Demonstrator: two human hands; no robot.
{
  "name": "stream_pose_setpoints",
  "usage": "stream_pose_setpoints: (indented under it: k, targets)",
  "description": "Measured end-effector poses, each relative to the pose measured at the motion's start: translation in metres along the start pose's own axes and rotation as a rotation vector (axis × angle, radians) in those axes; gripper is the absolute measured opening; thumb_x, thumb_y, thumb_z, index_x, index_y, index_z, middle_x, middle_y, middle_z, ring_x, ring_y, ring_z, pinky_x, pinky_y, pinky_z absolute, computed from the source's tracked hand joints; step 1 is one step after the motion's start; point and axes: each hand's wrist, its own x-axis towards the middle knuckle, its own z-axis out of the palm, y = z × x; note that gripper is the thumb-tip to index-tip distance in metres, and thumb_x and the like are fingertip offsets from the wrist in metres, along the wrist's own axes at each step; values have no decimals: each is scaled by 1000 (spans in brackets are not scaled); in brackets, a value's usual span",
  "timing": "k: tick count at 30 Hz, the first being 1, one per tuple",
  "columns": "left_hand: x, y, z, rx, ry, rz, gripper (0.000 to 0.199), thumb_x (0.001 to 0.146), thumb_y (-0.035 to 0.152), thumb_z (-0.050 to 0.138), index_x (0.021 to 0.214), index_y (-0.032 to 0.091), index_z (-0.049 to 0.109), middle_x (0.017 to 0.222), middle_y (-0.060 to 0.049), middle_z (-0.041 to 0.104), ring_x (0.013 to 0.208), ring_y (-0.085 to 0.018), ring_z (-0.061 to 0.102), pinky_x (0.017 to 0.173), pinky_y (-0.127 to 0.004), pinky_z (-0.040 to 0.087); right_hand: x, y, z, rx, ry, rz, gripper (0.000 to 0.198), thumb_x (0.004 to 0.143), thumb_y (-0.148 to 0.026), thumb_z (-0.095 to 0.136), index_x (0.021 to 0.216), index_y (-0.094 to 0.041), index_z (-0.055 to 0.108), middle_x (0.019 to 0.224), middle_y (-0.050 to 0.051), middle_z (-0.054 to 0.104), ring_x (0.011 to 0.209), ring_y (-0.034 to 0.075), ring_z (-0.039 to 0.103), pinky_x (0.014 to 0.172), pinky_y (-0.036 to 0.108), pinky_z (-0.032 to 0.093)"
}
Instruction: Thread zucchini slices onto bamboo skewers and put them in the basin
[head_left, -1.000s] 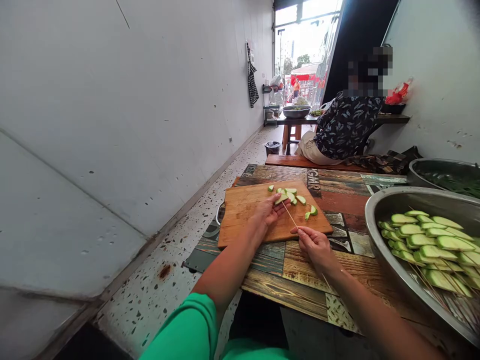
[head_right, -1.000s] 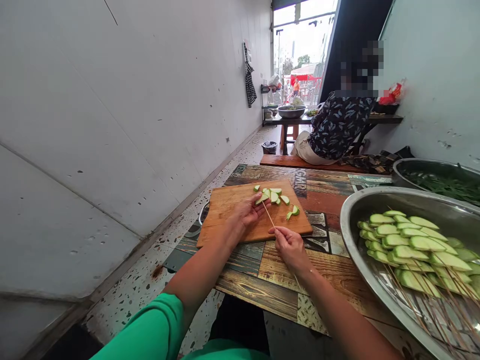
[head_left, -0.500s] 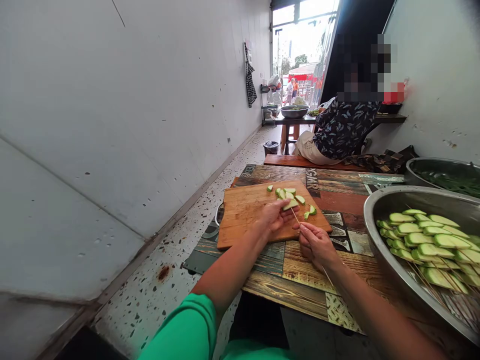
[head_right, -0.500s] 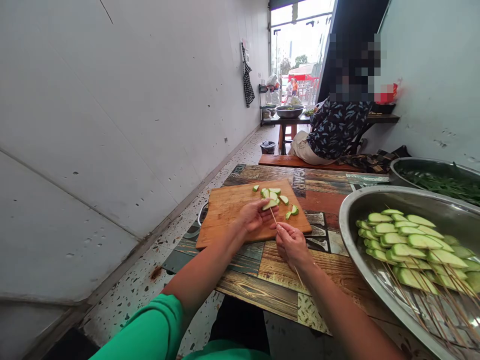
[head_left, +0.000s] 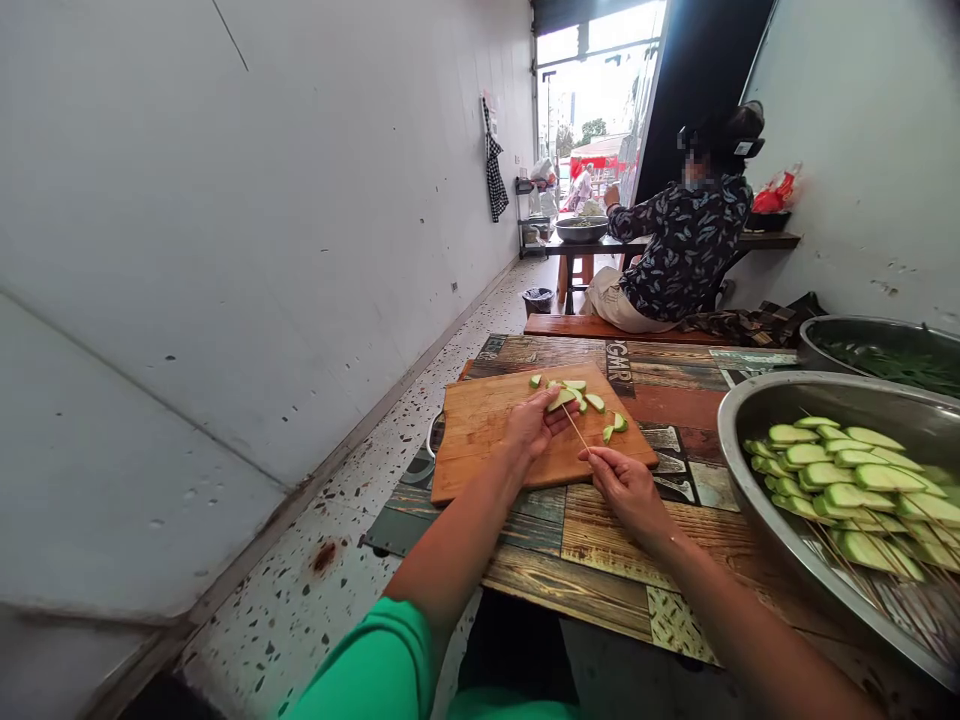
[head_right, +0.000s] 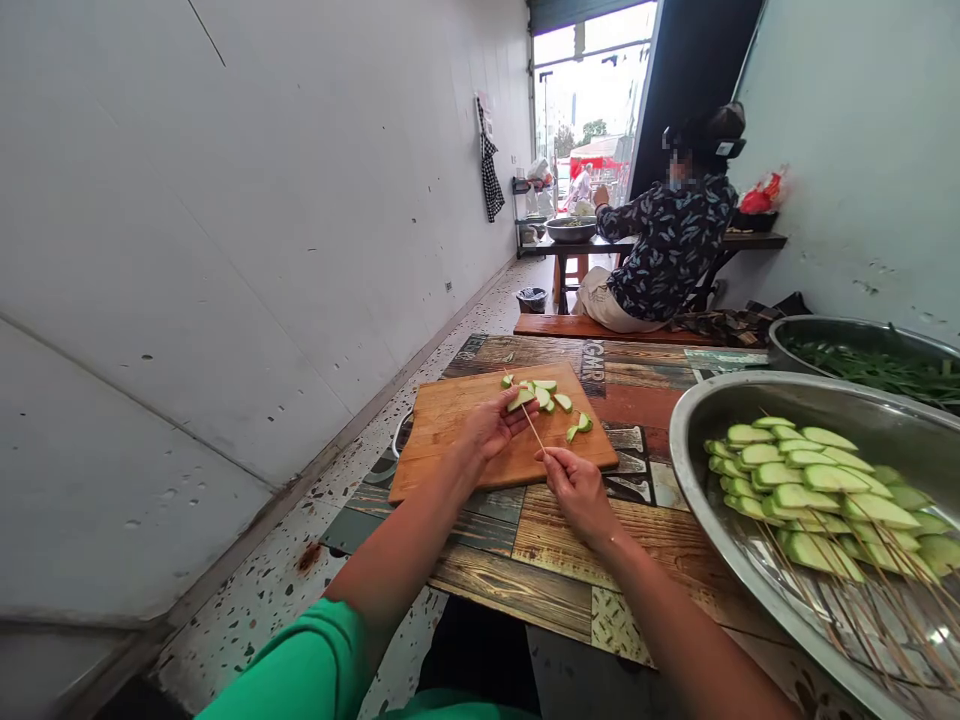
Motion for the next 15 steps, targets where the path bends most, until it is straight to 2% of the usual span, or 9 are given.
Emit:
stream_pose_setpoints:
  k: [4,7,10,15]
  targets:
    - [-2,-2,2,20,-46,1,11,86,15,54,91,9,62,82,-9,71,72,-18,69,75,-33,57,0,6,-4,-71,7,-42,49,85,-53,47,95,-8,64,51,-4,35,46,8,30,43,22,22]
    - [-6,1,4,0,-130,36,19,90,22,49,96,10,63,85,-11,71,77,-19,69,79,-34,55,0,8,-6,-185,90,-149,45,86,-49,48,94,-9,67,61,3,54,52,11,44,49,23,33]
    - [-11,4,5,-26,-305,88,26,92,30,47,100,11,64,91,-12,71,85,-21,69,82,-36,53,0,10,-7,-244,187,-222,42,86,-46,51,98,-10,69,78,7,65,61,14,54,57,25,42]
    - [-20,6,3,2,-595,169,29,82,37,64,100,14,67,100,-13,70,97,-25,65,87,-38,50,0,15,-8,-184,226,-232,38,88,-43,52,101,-13,69,68,3,61,58,13,52,55,24,42]
